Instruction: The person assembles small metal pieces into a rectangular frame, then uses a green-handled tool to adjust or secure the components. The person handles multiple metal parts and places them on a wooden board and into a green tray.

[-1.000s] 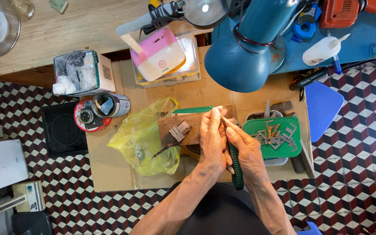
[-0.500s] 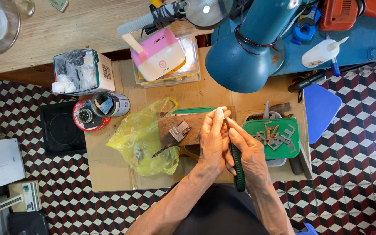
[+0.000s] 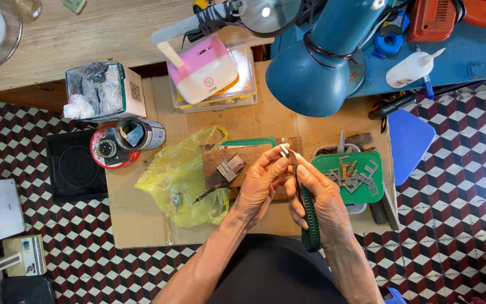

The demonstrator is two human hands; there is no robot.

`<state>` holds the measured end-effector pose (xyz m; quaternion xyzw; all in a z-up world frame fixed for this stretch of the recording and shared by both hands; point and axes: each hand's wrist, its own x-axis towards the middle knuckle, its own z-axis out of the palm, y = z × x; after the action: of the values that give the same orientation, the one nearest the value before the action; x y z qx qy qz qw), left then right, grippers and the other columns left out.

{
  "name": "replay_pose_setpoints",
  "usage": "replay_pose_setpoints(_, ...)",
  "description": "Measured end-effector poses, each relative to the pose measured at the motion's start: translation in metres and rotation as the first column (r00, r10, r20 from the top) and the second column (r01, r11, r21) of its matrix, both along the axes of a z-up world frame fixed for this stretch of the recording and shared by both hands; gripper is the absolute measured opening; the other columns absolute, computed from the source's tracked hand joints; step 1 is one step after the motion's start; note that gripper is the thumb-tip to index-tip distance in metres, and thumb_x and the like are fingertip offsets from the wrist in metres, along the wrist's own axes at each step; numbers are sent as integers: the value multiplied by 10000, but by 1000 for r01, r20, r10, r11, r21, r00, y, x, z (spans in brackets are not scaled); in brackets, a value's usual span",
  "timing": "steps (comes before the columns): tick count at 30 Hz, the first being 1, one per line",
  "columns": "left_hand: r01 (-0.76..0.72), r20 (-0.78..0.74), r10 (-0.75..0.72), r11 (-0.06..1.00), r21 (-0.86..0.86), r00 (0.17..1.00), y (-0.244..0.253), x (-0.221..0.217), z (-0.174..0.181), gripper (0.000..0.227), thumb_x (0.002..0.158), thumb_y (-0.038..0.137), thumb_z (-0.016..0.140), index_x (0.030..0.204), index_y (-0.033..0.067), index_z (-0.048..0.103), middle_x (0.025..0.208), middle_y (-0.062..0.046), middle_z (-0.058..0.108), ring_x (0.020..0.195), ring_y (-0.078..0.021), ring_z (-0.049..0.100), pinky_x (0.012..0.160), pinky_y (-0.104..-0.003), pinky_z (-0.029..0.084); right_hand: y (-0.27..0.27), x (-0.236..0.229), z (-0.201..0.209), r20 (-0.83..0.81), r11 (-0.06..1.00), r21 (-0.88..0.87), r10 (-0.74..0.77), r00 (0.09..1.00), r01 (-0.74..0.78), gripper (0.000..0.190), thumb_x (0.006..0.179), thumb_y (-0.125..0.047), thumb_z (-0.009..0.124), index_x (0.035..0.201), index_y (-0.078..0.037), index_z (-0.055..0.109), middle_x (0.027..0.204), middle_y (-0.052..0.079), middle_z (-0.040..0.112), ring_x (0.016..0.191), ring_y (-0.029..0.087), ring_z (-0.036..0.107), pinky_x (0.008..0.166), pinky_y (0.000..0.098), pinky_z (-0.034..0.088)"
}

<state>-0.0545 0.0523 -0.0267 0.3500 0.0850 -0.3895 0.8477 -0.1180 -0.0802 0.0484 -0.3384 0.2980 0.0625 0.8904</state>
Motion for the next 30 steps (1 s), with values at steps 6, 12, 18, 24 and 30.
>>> replay_pose_setpoints(6, 201, -6, -201, 979, -14, 980, 31, 10, -19, 281, 977, 165, 735, 1216, 48, 645, 1019, -68, 720, 918, -141, 701, 828, -302, 591, -2, -14, 8, -52, 992, 102, 78, 996, -73, 541, 1044, -263, 493, 1521, -9, 462, 776, 87, 614, 421, 73, 491, 293, 193, 384)
replay_pose_setpoints(12, 297, -10, -298, 953, -56, 954, 43, 1, -5, 213, 989, 205, 745, 1084, 37, 654, 1002, -79, 720, 903, -165, 719, 819, -305, 613, 2, -29, 18, -17, 970, 202, 139, 990, -133, 596, 1038, -288, 495, 1554, -8, 390, 781, 105, 629, 413, 78, 486, 288, 188, 379)
replay_pose_setpoints(18, 376, 9, -377, 926, 13, 926, 63, -22, 20, 208, 957, 204, 764, 1038, 28, 689, 954, -95, 736, 864, -172, 716, 774, -298, 607, 5, -60, 33, -89, 949, 198, 268, 959, -247, 616, 1011, -292, 501, 1578, -85, 384, 733, 131, 633, 390, 98, 462, 283, 210, 362)
replay_pose_setpoints(24, 393, -37, -392, 919, 40, 919, 74, -41, 28, 211, 962, 179, 771, 1061, 0, 718, 918, -95, 726, 832, -150, 687, 779, -279, 588, 10, -77, 36, -143, 939, 107, 340, 929, -327, 599, 1005, -315, 500, 1528, -25, 472, 686, 95, 599, 385, 87, 451, 283, 212, 358)
replay_pose_setpoints(30, 460, -56, -457, 886, 54, 888, 82, -57, 27, 207, 955, 178, 759, 1056, 2, 719, 904, -83, 726, 822, -142, 698, 762, -280, 601, 15, -97, 31, -165, 930, 159, 355, 920, -331, 606, 1016, -318, 506, 1507, 37, 486, 670, 87, 583, 354, 88, 431, 270, 219, 352)
